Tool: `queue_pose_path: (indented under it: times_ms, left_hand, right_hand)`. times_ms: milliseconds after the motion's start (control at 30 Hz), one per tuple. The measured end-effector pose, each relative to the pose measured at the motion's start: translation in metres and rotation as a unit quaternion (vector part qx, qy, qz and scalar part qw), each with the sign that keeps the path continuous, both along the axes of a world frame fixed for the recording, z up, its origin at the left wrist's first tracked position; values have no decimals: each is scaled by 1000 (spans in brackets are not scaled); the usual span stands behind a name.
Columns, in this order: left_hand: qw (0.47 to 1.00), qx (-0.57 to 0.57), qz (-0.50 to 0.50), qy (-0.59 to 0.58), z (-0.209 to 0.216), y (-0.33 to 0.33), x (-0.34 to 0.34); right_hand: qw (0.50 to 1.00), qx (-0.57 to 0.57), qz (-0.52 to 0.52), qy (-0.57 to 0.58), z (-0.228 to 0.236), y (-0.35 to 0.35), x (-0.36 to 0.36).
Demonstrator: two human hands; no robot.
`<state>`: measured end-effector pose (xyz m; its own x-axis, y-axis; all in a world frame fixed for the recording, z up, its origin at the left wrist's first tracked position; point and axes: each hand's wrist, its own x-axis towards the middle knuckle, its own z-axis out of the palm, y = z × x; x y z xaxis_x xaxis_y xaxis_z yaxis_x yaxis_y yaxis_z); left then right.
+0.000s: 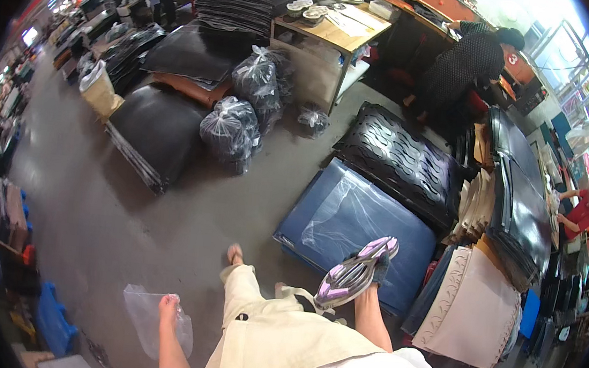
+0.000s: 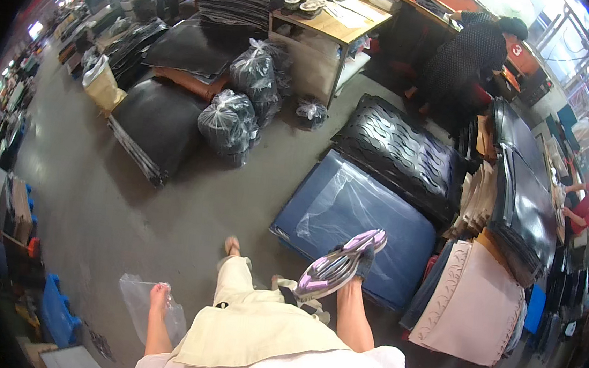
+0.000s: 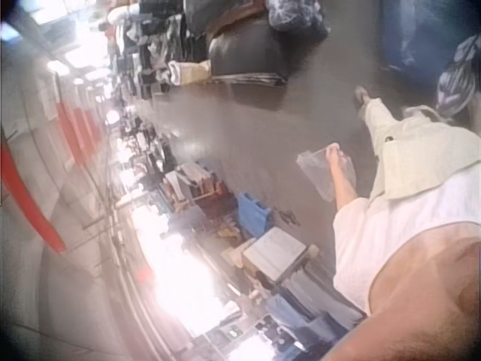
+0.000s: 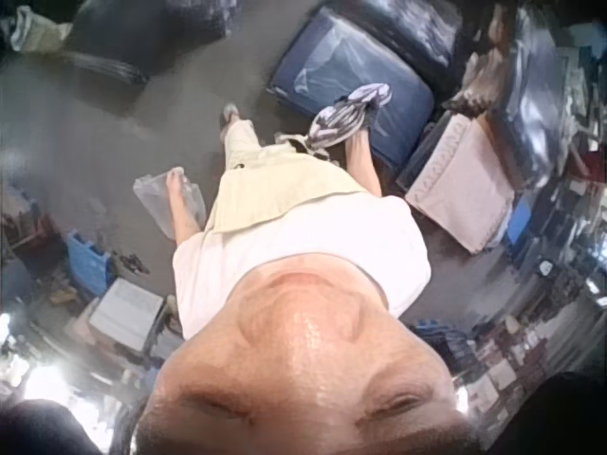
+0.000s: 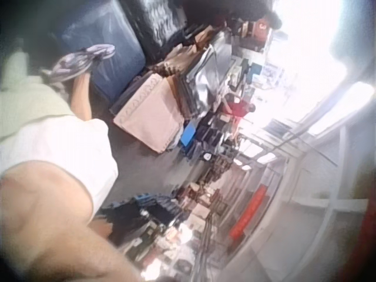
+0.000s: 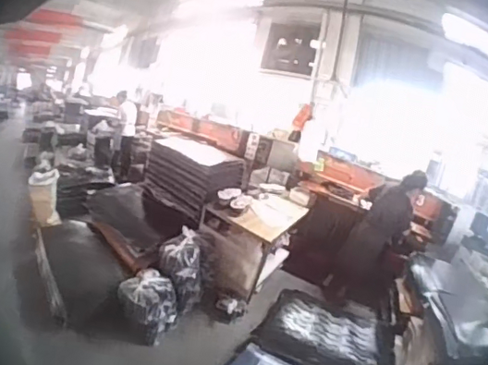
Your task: The person cuts light-blue foam slippers from a sheet using shears, stacks the cut pieces, and places them into a plastic bag. The person then writes on the bag with a marker and handles additional white and black slipper pieces, placing them into bags as well.
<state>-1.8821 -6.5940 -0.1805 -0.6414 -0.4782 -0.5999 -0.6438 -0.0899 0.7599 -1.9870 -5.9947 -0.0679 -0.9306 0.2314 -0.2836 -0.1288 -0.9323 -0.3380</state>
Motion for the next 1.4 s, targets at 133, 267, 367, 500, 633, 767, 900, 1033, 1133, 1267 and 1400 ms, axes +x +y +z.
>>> queue_pose_path:
  times_ms: [133, 267, 367, 500, 633, 767, 900, 1033, 1133, 1267, 1400]
  left_hand:
    - [999, 0, -32, -40, -13, -54, -126]
    - [995, -9, -98, 27, 0, -67, -292]
    - [978, -19, -189, 83, 24, -36, -400]
    - [949, 33, -277, 145, 59, 44, -553]
    - [921, 58, -328, 202, 88, 141, -683]
    - [907, 75, -355, 215, 107, 235, -781]
    - [894, 97, -371, 231, 125, 320, -867]
    - [877, 125, -394, 245, 135, 385, -941]
    - [878, 151, -384, 244, 129, 425, -1008]
    - [876, 118, -404, 235, 111, 478, -1106]
    - [872, 56, -414, 254, 110, 534, -1192]
  right_hand:
    - [999, 20, -45, -7, 2, -37, -84]
    - [993, 35, -107, -25, 18, -71, -155]
    - [984, 46, -143, -92, 27, -84, -187]
    - [974, 86, -180, -104, 33, -61, -251]
    - [974, 108, -138, -143, 31, -21, -336]
    - [958, 179, -105, -197, 22, 32, -437]
    - [957, 233, -17, -170, 40, 85, -547]
    - [912, 364, 3, -191, 68, 119, -659]
    - [888, 424, 34, -175, 81, 144, -751]
    - [839, 514, 23, -175, 91, 168, -846]
    - [834, 522, 44, -175, 113, 196, -937]
